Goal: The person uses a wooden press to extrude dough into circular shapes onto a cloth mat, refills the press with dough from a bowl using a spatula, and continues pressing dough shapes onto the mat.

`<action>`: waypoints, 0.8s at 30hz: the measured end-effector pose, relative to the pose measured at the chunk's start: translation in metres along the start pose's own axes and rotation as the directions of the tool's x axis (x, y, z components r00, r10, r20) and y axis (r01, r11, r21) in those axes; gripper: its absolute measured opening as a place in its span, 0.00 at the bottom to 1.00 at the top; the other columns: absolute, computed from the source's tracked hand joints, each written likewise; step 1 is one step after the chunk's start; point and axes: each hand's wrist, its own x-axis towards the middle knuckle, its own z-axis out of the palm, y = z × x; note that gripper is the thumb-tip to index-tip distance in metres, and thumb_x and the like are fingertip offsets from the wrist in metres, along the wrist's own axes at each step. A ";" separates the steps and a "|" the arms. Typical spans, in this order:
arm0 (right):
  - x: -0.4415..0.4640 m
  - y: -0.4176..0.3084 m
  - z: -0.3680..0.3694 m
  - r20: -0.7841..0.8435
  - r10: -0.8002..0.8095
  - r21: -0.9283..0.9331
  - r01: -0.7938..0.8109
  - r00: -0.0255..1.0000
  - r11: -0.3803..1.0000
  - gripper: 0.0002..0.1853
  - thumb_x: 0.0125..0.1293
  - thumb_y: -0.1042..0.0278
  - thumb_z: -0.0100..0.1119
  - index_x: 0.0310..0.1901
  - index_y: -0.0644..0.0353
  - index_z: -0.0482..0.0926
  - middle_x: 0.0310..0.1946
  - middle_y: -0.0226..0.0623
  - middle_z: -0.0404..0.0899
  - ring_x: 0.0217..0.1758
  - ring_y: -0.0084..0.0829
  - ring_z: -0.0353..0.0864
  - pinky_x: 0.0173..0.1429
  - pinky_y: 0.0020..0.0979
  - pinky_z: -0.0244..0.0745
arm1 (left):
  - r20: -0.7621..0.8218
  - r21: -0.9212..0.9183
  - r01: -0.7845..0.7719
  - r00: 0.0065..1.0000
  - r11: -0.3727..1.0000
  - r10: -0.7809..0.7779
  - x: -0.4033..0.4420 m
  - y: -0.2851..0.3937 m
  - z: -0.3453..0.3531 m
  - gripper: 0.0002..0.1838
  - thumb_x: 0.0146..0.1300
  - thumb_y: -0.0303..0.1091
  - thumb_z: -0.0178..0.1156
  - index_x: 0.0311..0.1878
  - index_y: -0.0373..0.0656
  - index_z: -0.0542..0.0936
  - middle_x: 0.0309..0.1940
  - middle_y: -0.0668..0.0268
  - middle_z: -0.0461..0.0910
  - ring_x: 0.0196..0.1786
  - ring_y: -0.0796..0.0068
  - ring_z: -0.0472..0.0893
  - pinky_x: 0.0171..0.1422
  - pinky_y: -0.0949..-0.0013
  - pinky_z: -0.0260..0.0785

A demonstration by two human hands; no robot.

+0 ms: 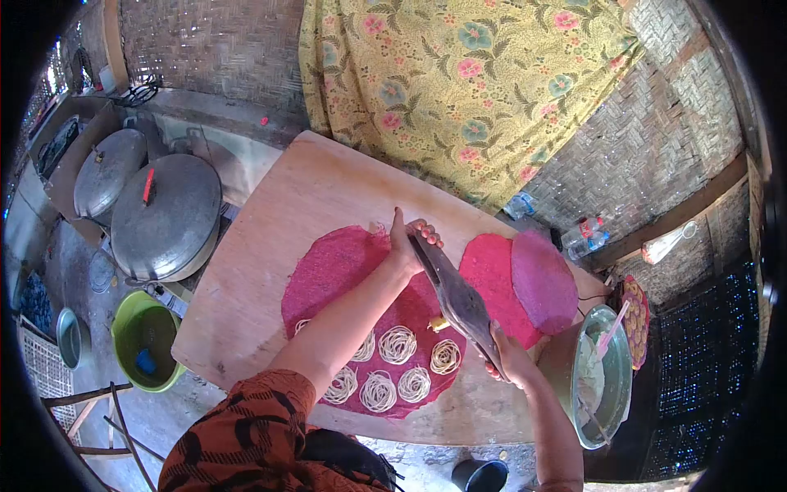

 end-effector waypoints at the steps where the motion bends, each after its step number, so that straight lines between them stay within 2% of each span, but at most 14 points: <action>1: 0.008 0.003 0.001 -0.048 -0.020 -0.031 0.018 0.999 0.999 0.40 0.68 0.24 0.34 0.31 0.61 0.74 0.15 0.32 0.71 0.14 0.23 0.68 0.18 0.29 0.62 | 0.006 -0.011 -0.007 1.000 1.000 0.007 0.000 -0.001 -0.001 0.38 0.64 0.76 0.33 0.16 0.52 0.67 0.11 0.72 0.64 0.18 0.70 0.69 0.33 0.62 0.66; 2: 0.012 0.005 0.001 -0.095 -0.041 -0.063 0.035 0.995 0.997 0.39 0.67 0.24 0.35 0.30 0.60 0.74 0.14 0.31 0.70 0.14 0.23 0.68 0.17 0.28 0.60 | -0.007 0.012 -0.036 0.999 0.999 0.036 0.005 0.001 0.000 0.37 0.65 0.76 0.33 0.17 0.53 0.67 0.11 0.73 0.64 0.17 0.71 0.68 0.32 0.62 0.65; 5: 0.003 -0.004 0.009 -0.060 -0.072 -0.005 0.072 0.996 0.997 0.41 0.67 0.23 0.34 0.24 0.61 0.72 0.14 0.32 0.69 0.13 0.24 0.68 0.17 0.30 0.61 | 0.014 0.008 -0.012 1.000 1.000 0.012 0.003 0.017 0.015 0.38 0.64 0.77 0.33 0.18 0.52 0.66 0.12 0.70 0.64 0.17 0.67 0.68 0.33 0.59 0.66; 6: -0.004 -0.006 0.007 -0.059 -0.069 0.000 0.069 0.996 0.998 0.41 0.67 0.23 0.34 0.24 0.61 0.72 0.14 0.32 0.69 0.13 0.24 0.68 0.17 0.30 0.61 | -0.048 0.060 -0.041 0.998 0.997 0.043 -0.010 0.015 0.030 0.36 0.66 0.74 0.33 0.16 0.55 0.65 0.11 0.73 0.63 0.17 0.73 0.68 0.31 0.63 0.65; 9: -0.021 -0.013 -0.002 -0.031 -0.052 0.007 0.053 0.998 0.999 0.41 0.67 0.23 0.35 0.21 0.60 0.70 0.13 0.32 0.69 0.13 0.24 0.68 0.16 0.30 0.61 | -0.051 -0.009 -0.035 0.998 0.999 0.035 -0.016 0.001 0.023 0.35 0.67 0.73 0.34 0.16 0.54 0.65 0.11 0.74 0.63 0.17 0.73 0.67 0.31 0.64 0.64; 11: -0.026 -0.015 -0.013 -0.097 -0.036 -0.091 0.027 0.995 0.996 0.41 0.67 0.24 0.35 0.20 0.60 0.70 0.12 0.31 0.68 0.13 0.24 0.68 0.17 0.31 0.62 | -0.017 -0.047 -0.016 1.000 0.999 0.015 -0.003 -0.006 0.012 0.36 0.66 0.74 0.32 0.17 0.53 0.65 0.12 0.72 0.63 0.17 0.71 0.67 0.32 0.62 0.64; 13: -0.012 -0.010 -0.017 -0.092 -0.058 -0.094 0.049 0.994 0.994 0.41 0.67 0.24 0.36 0.20 0.60 0.70 0.12 0.31 0.67 0.13 0.24 0.69 0.18 0.31 0.62 | 0.021 -0.083 0.002 1.000 0.997 0.000 0.004 -0.006 0.013 0.37 0.66 0.75 0.31 0.18 0.52 0.65 0.12 0.70 0.63 0.18 0.69 0.67 0.32 0.60 0.64; 15: -0.001 -0.009 -0.012 -0.165 -0.143 -0.184 0.112 0.976 0.977 0.41 0.67 0.24 0.36 0.20 0.60 0.71 0.11 0.30 0.67 0.13 0.24 0.68 0.17 0.30 0.62 | 0.061 -0.036 -0.012 0.998 0.999 0.015 0.012 0.003 0.021 0.37 0.66 0.75 0.31 0.18 0.52 0.64 0.12 0.70 0.62 0.18 0.69 0.67 0.32 0.60 0.64; 19: -0.003 -0.008 0.003 -0.127 -0.121 -0.059 0.114 0.985 0.992 0.40 0.68 0.25 0.36 0.21 0.60 0.72 0.11 0.31 0.67 0.13 0.24 0.68 0.18 0.30 0.62 | 0.011 0.029 -0.027 1.000 0.999 0.026 0.000 0.019 0.025 0.36 0.66 0.74 0.32 0.18 0.52 0.64 0.11 0.71 0.62 0.17 0.69 0.66 0.31 0.60 0.64; 21: -0.013 -0.006 0.004 -0.057 -0.102 -0.003 0.102 0.993 0.995 0.39 0.69 0.28 0.38 0.20 0.60 0.72 0.11 0.31 0.67 0.13 0.24 0.68 0.18 0.31 0.63 | -0.024 0.027 -0.009 1.000 1.000 0.009 -0.011 0.011 0.016 0.36 0.66 0.74 0.33 0.18 0.53 0.64 0.11 0.71 0.62 0.16 0.69 0.65 0.30 0.60 0.63; 24: -0.012 0.004 0.000 -0.102 -0.073 -0.014 0.072 0.992 0.997 0.37 0.70 0.31 0.41 0.21 0.61 0.72 0.11 0.30 0.66 0.13 0.23 0.68 0.19 0.31 0.63 | -0.053 -0.054 0.030 0.998 0.998 -0.033 -0.008 -0.006 -0.006 0.37 0.66 0.74 0.33 0.16 0.52 0.64 0.10 0.71 0.62 0.16 0.69 0.65 0.30 0.61 0.62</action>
